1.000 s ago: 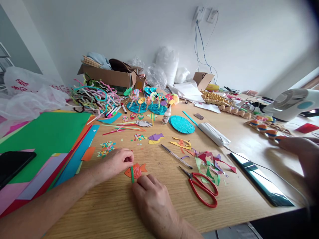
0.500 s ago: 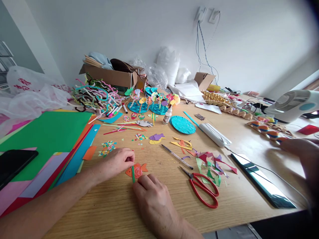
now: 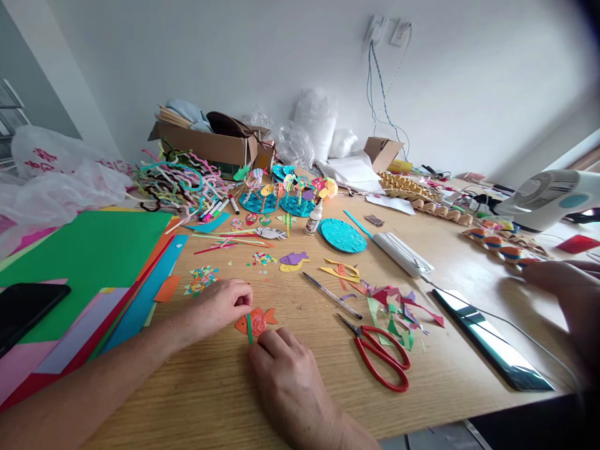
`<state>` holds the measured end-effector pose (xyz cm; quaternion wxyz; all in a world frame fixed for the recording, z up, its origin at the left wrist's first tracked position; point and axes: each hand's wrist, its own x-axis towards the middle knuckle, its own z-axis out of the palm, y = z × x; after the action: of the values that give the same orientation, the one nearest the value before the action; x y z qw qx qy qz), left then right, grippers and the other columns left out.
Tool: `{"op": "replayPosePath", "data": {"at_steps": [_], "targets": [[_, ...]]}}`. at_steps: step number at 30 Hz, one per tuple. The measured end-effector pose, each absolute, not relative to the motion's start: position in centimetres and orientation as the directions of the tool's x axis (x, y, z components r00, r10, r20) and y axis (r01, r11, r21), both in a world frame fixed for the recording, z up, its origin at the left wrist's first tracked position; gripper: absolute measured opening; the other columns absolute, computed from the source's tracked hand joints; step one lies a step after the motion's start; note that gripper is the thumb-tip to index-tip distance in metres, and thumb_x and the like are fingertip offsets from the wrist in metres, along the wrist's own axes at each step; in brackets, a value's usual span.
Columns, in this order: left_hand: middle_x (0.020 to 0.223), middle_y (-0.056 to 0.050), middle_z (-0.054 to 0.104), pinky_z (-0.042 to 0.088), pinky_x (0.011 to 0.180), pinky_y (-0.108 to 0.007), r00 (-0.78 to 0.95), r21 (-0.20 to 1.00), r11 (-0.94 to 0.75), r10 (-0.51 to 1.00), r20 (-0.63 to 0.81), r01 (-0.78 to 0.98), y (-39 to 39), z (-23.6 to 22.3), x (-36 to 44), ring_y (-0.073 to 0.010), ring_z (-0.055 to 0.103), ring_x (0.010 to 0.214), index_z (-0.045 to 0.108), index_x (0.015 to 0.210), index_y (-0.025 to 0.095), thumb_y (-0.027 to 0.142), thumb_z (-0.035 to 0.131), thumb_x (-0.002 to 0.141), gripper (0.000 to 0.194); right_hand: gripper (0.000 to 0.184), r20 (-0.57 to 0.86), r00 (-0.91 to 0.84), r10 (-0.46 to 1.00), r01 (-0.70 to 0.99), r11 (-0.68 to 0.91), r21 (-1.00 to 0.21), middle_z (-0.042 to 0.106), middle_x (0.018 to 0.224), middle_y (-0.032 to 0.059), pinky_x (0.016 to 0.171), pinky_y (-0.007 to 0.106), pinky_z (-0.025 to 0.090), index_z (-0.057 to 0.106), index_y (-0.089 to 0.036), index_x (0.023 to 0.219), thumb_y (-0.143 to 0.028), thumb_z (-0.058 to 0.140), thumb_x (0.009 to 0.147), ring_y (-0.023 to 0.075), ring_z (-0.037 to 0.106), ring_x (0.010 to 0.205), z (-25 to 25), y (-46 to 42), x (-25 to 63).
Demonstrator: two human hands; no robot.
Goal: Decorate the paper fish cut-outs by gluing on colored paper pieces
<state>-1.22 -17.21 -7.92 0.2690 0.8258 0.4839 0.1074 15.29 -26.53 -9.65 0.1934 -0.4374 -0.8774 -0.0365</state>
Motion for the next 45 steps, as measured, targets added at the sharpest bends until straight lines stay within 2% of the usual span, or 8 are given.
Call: {"op": "replayPosePath", "data": {"at_steps": [7, 14, 22, 28, 30, 33, 38, 45], "targets": [[0.064, 0.004, 0.055, 0.031, 0.052, -0.022, 0.500, 0.544, -0.382, 0.862, -0.082, 0.747, -17.3, -7.9, -1.1, -0.0130, 0.050, 0.061, 0.052, 0.066, 0.020, 0.017, 0.050, 0.071, 0.006, 0.011, 0.371, -0.521, 0.769, 0.773, 0.609, -0.176, 0.058, 0.073, 0.0012, 0.054, 0.024, 0.042, 0.054, -0.018, 0.069, -0.014, 0.059, 0.077, 0.0150, 0.051, 0.065, -9.4, -26.7, 15.1], [0.068, 0.002, 0.055, 0.033, 0.057, -0.023, 0.523, 0.510, -0.415, 0.849, -0.081, 0.754, -17.4, -7.2, -0.8, -0.0134, 0.050, 0.064, 0.054, 0.063, 0.019, 0.017, 0.051, 0.072, 0.010, 0.013, 0.227, -0.545, 0.807, 0.733, 0.590, -0.339, 0.059, 0.084, 0.0050, 0.065, 0.030, 0.046, 0.057, -0.018, 0.075, -0.031, 0.058, 0.079, 0.0192, 0.052, 0.077, -8.0, -27.3, 15.5], [0.074, 0.002, 0.060, 0.036, 0.063, -0.023, 0.574, 0.456, -0.478, 0.813, -0.093, 0.751, -17.2, -5.9, -1.2, -0.0144, 0.055, 0.072, 0.062, 0.070, 0.020, 0.017, 0.049, 0.077, 0.015, 0.012, 0.174, -0.553, 0.815, 0.680, 0.562, -0.472, 0.059, 0.081, 0.0037, 0.066, 0.026, 0.042, 0.059, -0.016, 0.072, -0.021, 0.055, 0.082, 0.0160, 0.052, 0.077, -6.1, -27.7, 16.8], [0.084, -0.001, 0.063, 0.043, 0.071, -0.024, 0.617, 0.319, -0.585, 0.787, 0.002, 0.746, -19.3, -3.6, -2.1, -0.0155, 0.058, 0.080, 0.064, 0.082, 0.019, 0.012, 0.042, 0.083, 0.022, 0.018, 0.168, -0.429, 0.888, 0.691, 0.442, -0.572, 0.060, 0.073, 0.0027, 0.060, 0.021, 0.037, 0.067, -0.016, 0.075, -0.011, 0.052, 0.082, 0.0115, 0.055, 0.067, -4.5, -25.3, 18.6], [0.083, -0.002, 0.064, 0.045, 0.074, -0.025, 0.673, 0.236, -0.652, 0.740, -0.011, 0.721, -21.3, -3.7, -1.9, -0.0162, 0.058, 0.082, 0.064, 0.084, 0.018, 0.006, 0.040, 0.082, 0.027, 0.017, 0.142, -0.434, 0.890, 0.695, 0.430, -0.576, 0.062, 0.072, 0.0019, 0.060, 0.020, 0.036, 0.069, -0.017, 0.075, -0.011, 0.054, 0.082, 0.0107, 0.055, 0.066, -4.0, -24.2, 18.6], [0.095, -0.001, 0.066, 0.047, 0.080, -0.023, 0.738, 0.145, -0.732, 0.675, 0.022, 0.665, -24.6, -5.1, -1.5, -0.0140, 0.060, 0.089, 0.064, 0.093, 0.020, -0.002, 0.033, 0.081, 0.040, 0.017, 0.076, -0.464, 0.882, 0.713, 0.423, -0.559, 0.064, 0.075, 0.0022, 0.062, 0.020, 0.037, 0.070, -0.017, 0.076, -0.012, 0.055, 0.080, 0.0110, 0.057, 0.069, -3.5, -22.7, 17.8], [0.100, -0.002, 0.069, 0.049, 0.077, -0.024, 0.764, -0.124, -0.787, 0.529, 0.368, 0.605, -27.3, -7.7, -1.5, -0.0148, 0.061, 0.091, 0.064, 0.097, 0.015, -0.006, 0.019, 0.084, 0.051, 0.019, -0.082, -0.512, 0.855, 0.781, 0.423, -0.460, 0.067, 0.078, 0.0047, 0.064, 0.021, 0.037, 0.072, -0.016, 0.077, -0.013, 0.052, 0.078, 0.0137, 0.058, 0.073, -3.5, -21.4, 15.8], [0.098, 0.002, 0.070, 0.049, 0.075, -0.024, 0.731, -0.136, -0.776, 0.499, 0.466, 0.616, -27.1, -7.8, -1.9, -0.0133, 0.061, 0.088, 0.064, 0.096, 0.017, 0.001, 0.018, 0.092, 0.049, 0.023, -0.159, -0.525, 0.836, 0.810, 0.433, -0.394, 0.069, 0.081, 0.0051, 0.064, 0.022, 0.037, 0.073, -0.018, 0.082, -0.016, 0.050, 0.078, 0.0149, 0.059, 0.075, -4.0, -20.8, 14.7]]}}
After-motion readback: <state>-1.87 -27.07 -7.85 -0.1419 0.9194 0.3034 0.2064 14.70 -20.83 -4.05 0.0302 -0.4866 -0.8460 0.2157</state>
